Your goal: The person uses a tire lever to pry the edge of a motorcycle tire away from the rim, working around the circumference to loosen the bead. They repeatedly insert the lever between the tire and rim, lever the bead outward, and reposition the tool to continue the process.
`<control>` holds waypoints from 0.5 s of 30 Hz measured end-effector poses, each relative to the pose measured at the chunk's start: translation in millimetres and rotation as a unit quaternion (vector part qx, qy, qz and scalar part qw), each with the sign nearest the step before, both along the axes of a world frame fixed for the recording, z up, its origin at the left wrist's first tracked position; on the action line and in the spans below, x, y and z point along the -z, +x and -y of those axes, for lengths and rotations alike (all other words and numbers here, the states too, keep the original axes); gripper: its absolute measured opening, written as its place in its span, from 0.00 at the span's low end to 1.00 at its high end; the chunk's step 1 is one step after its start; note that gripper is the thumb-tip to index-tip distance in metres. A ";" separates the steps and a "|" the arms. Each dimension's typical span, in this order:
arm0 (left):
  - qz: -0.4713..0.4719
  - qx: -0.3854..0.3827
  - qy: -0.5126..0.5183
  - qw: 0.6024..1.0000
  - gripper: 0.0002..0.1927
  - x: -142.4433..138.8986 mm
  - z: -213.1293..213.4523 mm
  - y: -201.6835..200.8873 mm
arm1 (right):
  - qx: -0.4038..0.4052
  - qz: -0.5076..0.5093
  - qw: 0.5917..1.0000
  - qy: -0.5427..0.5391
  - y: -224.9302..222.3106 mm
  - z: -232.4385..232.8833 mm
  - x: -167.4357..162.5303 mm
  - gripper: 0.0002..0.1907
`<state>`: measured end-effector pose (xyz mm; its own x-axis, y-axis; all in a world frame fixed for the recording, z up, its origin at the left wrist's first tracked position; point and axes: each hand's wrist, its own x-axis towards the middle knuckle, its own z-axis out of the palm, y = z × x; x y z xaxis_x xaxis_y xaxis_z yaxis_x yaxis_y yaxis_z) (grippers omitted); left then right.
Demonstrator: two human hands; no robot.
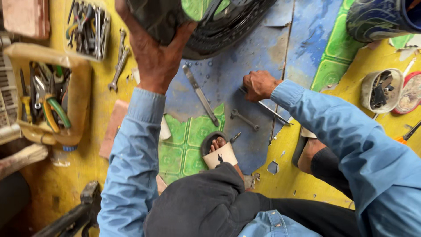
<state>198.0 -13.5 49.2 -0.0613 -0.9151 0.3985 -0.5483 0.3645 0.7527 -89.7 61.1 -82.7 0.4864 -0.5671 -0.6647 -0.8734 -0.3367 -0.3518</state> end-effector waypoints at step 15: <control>-0.077 0.027 0.032 0.996 0.56 -11.7 3.1 -7.8 | 0.007 0.040 0.986 -0.163 21.0 -10.0 4.1 0.24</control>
